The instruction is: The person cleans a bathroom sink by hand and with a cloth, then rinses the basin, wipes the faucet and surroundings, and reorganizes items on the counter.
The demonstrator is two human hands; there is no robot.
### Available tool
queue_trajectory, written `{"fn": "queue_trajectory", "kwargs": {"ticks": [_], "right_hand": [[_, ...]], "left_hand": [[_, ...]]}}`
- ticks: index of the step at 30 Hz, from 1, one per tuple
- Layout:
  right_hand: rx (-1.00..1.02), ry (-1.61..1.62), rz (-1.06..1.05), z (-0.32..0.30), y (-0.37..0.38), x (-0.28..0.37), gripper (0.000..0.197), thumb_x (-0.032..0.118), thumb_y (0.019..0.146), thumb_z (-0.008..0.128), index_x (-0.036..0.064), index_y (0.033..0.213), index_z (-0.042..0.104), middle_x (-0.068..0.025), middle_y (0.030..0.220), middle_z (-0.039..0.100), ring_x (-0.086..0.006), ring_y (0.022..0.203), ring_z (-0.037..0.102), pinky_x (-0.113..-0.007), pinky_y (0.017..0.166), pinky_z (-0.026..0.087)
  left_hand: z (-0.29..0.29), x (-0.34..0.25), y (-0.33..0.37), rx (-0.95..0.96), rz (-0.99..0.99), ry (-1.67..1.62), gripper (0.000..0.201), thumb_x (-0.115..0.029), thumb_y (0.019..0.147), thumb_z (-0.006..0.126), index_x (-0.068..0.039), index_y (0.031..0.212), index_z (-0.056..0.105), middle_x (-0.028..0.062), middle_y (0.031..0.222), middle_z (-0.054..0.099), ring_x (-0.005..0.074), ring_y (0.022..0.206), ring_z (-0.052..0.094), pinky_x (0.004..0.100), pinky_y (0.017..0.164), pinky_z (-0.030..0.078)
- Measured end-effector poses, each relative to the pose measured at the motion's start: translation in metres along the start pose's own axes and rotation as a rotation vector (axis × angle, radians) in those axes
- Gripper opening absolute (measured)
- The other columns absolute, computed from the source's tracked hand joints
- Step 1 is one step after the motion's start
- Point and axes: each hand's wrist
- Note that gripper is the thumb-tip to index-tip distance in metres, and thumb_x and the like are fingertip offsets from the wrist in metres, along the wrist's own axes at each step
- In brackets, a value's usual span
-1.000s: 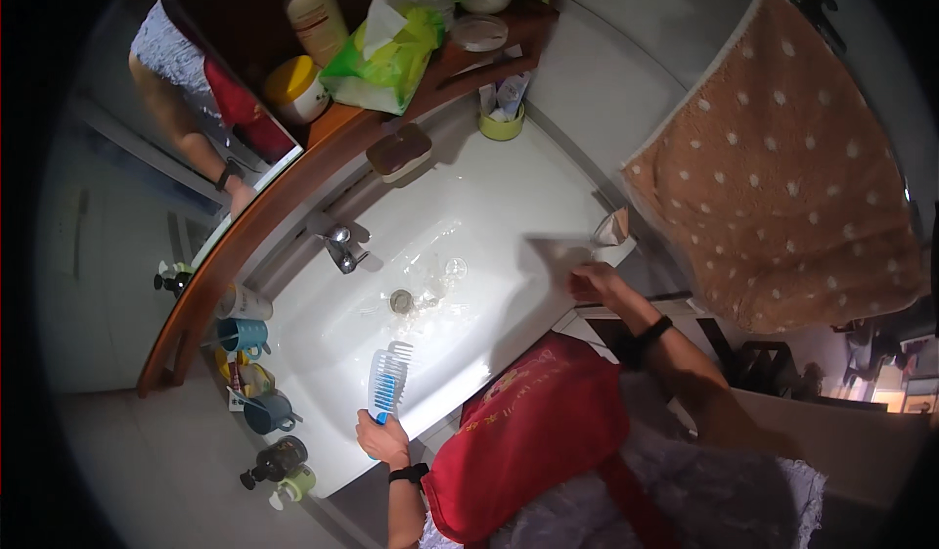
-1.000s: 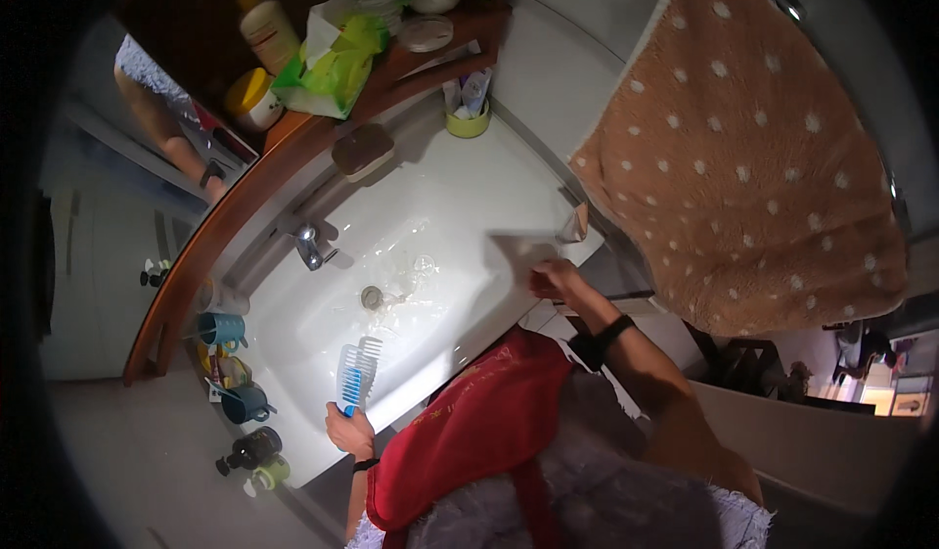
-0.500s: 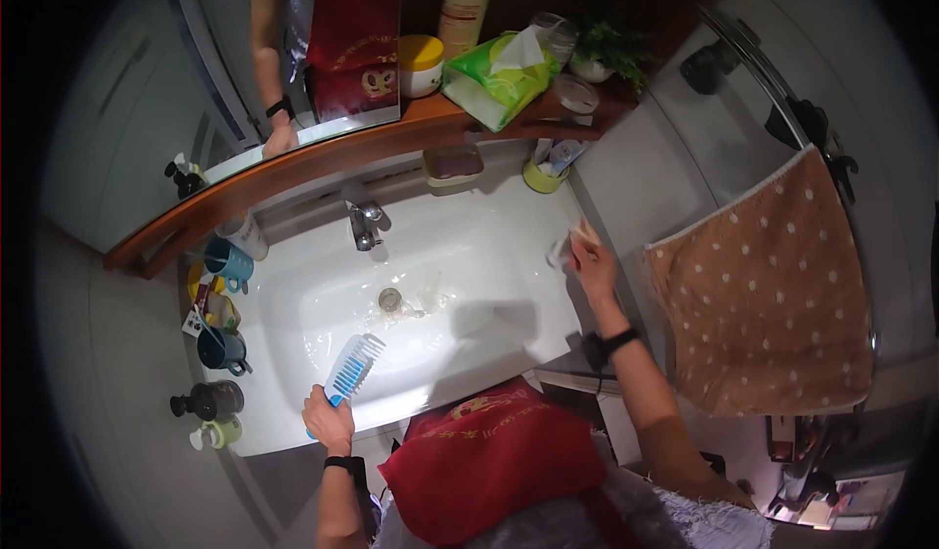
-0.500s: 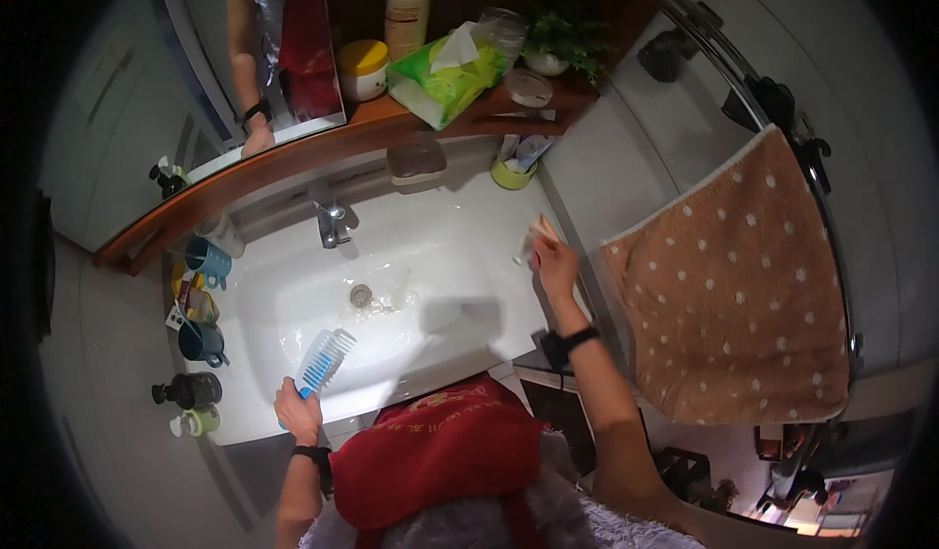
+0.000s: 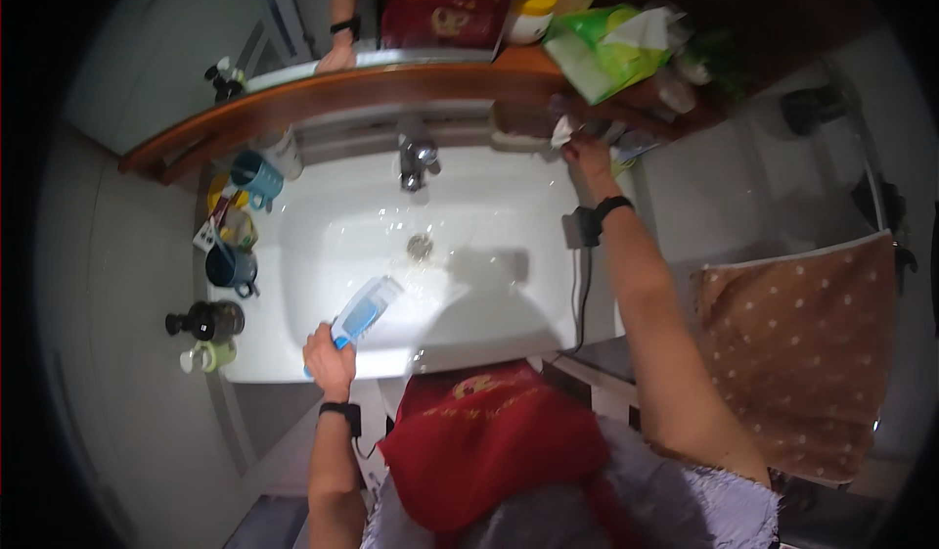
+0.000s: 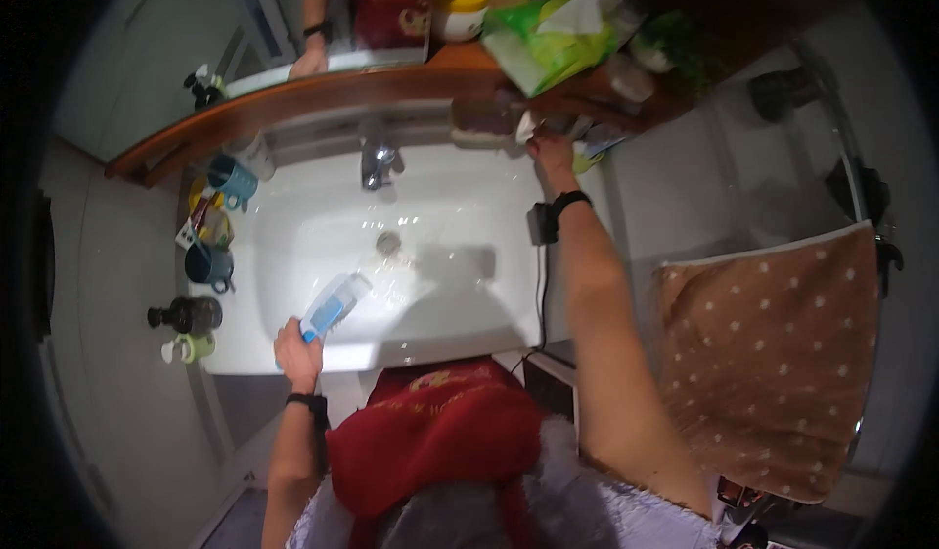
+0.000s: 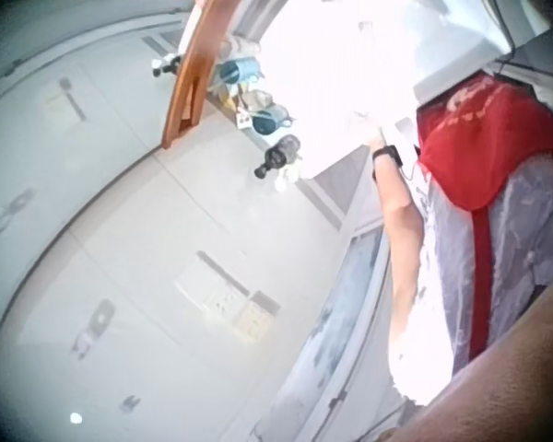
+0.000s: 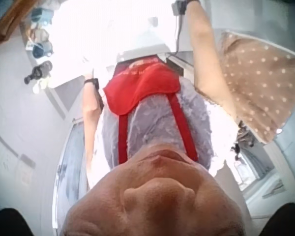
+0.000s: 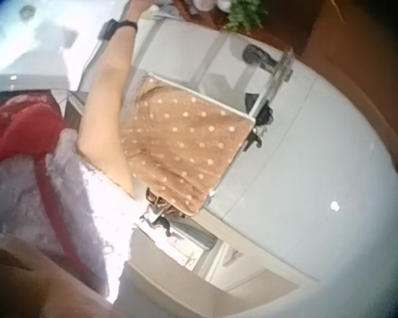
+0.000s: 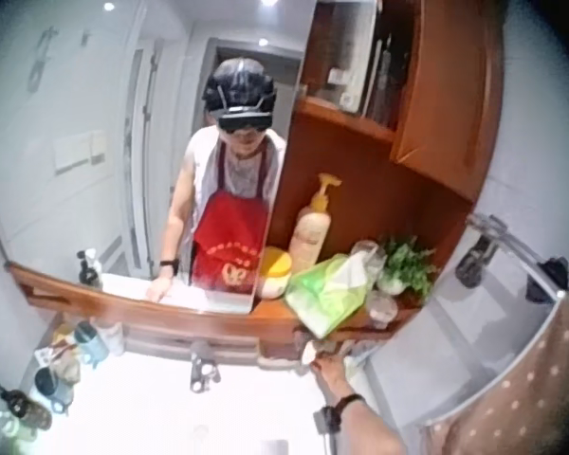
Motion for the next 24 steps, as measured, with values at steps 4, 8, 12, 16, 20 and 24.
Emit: {"fn": "queue_trajectory", "kwargs": {"ticks": [4,8,12,16,20,24], "right_hand": [[-0.064,-0.103,-0.254,-0.032,0.005,-0.069,0.015,0.015,0.091,0.053,0.0054,0.084,0.062,-0.0075,0.074,0.062,-0.0216,0.066,0.061,-0.035,0.063,0.048],[-0.221,-0.213,0.257,0.024,-0.075,-0.054,0.019,0.019,0.089,0.056,0.0069,0.102,0.064,-0.0136,0.090,0.069,-0.0306,0.081,0.066,-0.040,0.077,0.053],[0.822,-0.379,-0.121,0.121,-0.160,0.005,0.051,0.025,0.089,0.067,0.0160,0.137,0.053,-0.0179,0.125,0.052,-0.0289,0.112,0.055,-0.036,0.094,0.049],[1.004,-0.625,-0.100,0.171,-0.206,0.023,0.069,0.032,0.083,0.071,0.0274,0.146,0.045,-0.0240,0.130,0.046,-0.0369,0.118,0.052,-0.040,0.101,0.045],[1.159,-0.683,-0.046,0.176,-0.177,0.013,0.065,0.023,0.081,0.070,0.0331,0.142,0.049,-0.0207,0.134,0.050,-0.0403,0.123,0.053,-0.046,0.103,0.046],[0.512,-0.759,0.143,0.168,-0.175,0.007,0.044,0.011,0.081,0.061,0.0179,0.125,0.063,-0.0171,0.122,0.058,-0.0356,0.118,0.056,-0.045,0.094,0.050]], "left_hand": [[0.011,-0.022,0.025,-0.018,0.045,-0.020,0.023,-0.013,0.071,0.067,-0.005,0.090,0.060,0.0151,0.086,0.063,0.0357,0.085,0.059,0.0469,0.079,0.045],[0.005,-0.026,0.027,0.038,0.047,-0.019,0.022,-0.014,0.070,0.069,-0.006,0.087,0.059,0.0132,0.083,0.063,0.0337,0.084,0.059,0.0454,0.078,0.045],[0.017,-0.005,0.015,0.016,0.059,0.004,0.022,-0.015,0.070,0.070,-0.007,0.087,0.059,0.0120,0.082,0.063,0.0324,0.084,0.059,0.0443,0.076,0.045],[0.015,-0.008,0.017,0.003,0.061,-0.020,0.023,-0.015,0.069,0.071,-0.008,0.089,0.061,0.0111,0.082,0.063,0.0316,0.084,0.059,0.0438,0.076,0.045],[0.005,-0.017,0.018,0.046,0.018,-0.054,0.024,-0.016,0.070,0.070,-0.007,0.090,0.061,0.0152,0.082,0.062,0.0347,0.085,0.059,0.0453,0.079,0.046],[0.006,-0.016,0.018,0.025,0.020,-0.093,0.022,-0.016,0.071,0.069,-0.007,0.089,0.061,0.0150,0.083,0.062,0.0344,0.085,0.059,0.0450,0.079,0.046]]}}
Point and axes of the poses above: each hand's wrist, its own y-axis towards the middle knuckle, its own z-axis out of the palm, x = y × z
